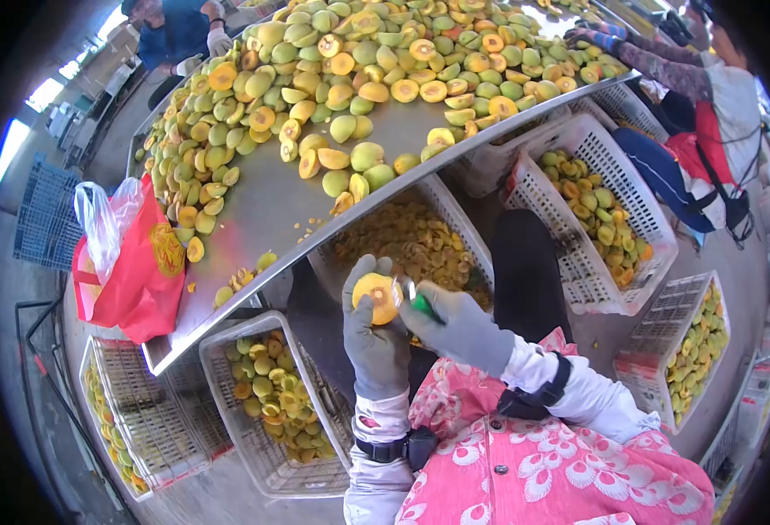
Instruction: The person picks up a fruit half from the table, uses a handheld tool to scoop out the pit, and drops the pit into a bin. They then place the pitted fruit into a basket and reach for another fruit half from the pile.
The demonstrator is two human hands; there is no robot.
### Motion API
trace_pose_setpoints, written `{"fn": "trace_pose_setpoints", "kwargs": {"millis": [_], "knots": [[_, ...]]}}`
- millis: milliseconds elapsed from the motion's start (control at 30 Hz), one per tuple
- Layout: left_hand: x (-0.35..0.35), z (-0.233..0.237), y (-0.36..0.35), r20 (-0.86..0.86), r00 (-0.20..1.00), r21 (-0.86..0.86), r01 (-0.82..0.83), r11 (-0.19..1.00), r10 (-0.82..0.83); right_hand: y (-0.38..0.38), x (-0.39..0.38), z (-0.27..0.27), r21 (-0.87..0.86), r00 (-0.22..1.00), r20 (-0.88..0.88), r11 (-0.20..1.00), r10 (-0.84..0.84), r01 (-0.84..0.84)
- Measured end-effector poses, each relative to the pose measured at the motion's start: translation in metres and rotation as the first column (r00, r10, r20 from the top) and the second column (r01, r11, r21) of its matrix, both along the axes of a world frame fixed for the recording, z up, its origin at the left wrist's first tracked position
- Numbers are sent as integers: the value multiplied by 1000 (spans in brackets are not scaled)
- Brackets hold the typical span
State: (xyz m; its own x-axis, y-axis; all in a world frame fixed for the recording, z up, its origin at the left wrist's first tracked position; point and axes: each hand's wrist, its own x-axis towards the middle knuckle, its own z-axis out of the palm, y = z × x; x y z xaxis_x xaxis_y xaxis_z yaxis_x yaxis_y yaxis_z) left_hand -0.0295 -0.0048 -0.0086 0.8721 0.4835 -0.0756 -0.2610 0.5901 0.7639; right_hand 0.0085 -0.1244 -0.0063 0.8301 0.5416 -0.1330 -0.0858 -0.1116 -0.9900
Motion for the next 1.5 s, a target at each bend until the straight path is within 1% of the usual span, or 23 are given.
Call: {"fn": "trace_pose_setpoints", "kwargs": {"millis": [33,167,267,333,500,600,667,700,733,767,833,867,900,967,1000,1067,1100,1133,1167,1233,1400,1433,1500], "knots": [[-1,6,0,2,1000,4,-4,1000,4,-3,-3,2,-262,911,395,965,118,-12],[-2,19,-2,-7,998,19,63,998,-63,1,-13,7,-242,901,429,969,68,43],[-4,22,-6,-76,997,-39,16,999,-19,1,-16,12,-261,911,400,965,95,14],[-3,23,-11,-54,997,132,-44,990,52,4,-18,13,-273,920,380,962,95,13],[-2,29,-18,-13,989,259,-142,956,150,9,-22,17,-253,940,337,967,62,27],[-5,24,-14,-28,984,345,-154,926,174,8,-21,13,-249,938,321,967,135,-54],[-6,22,-12,-29,986,400,-140,906,165,9,-24,12,-60,986,18,985,165,-164],[-6,23,-12,-24,988,404,-133,905,155,8,-18,26,-60,986,16,985,165,-163],[-6,23,-11,-20,989,409,-126,904,147,4,-8,44,-41,909,-328,957,258,-286],[-7,21,-8,-23,988,410,-128,903,150,1,-3,54,20,710,-628,919,319,-394],[-7,14,1,-102,989,537,-37,842,109,1,-3,49,85,657,-677,922,332,-378],[-8,12,3,-116,988,539,-20,842,98,0,-4,45,143,602,-722,924,342,-354],[-8,12,4,-118,988,540,-19,841,98,-2,-2,42,145,600,-723,924,343,-353],[-9,12,7,-130,988,653,23,757,82,-8,3,34,429,333,-779,839,532,-335],[-9,8,9,-134,988,654,26,756,82,-11,8,31,432,330,-779,838,533,-334],[-5,1,14,36,999,662,-3,750,-28,-13,17,26,601,78,-748,722,659,-343],[-5,3,15,35,999,664,-1,748,-30,-13,18,20,603,79,-746,721,661,-342],[-4,6,15,-22,991,478,124,869,-130,-12,20,12,648,75,-712,694,698,-315],[-4,8,15,-55,970,262,244,934,-238,-11,21,9,691,72,-675,664,734,-288],[-3,0,19,-88,961,240,276,931,-263,-12,18,8,699,56,-677,665,734,-263],[-2,-11,22,-54,953,439,290,850,-297,-11,12,-12,850,-59,-523,515,850,-109],[-1,-13,22,-54,954,441,287,850,-295,-10,11,-13,851,-61,-522,514,851,-111],[2,-17,18,6,965,328,245,912,-262,-10,12,-12,777,61,-605,605,794,-176]]}}
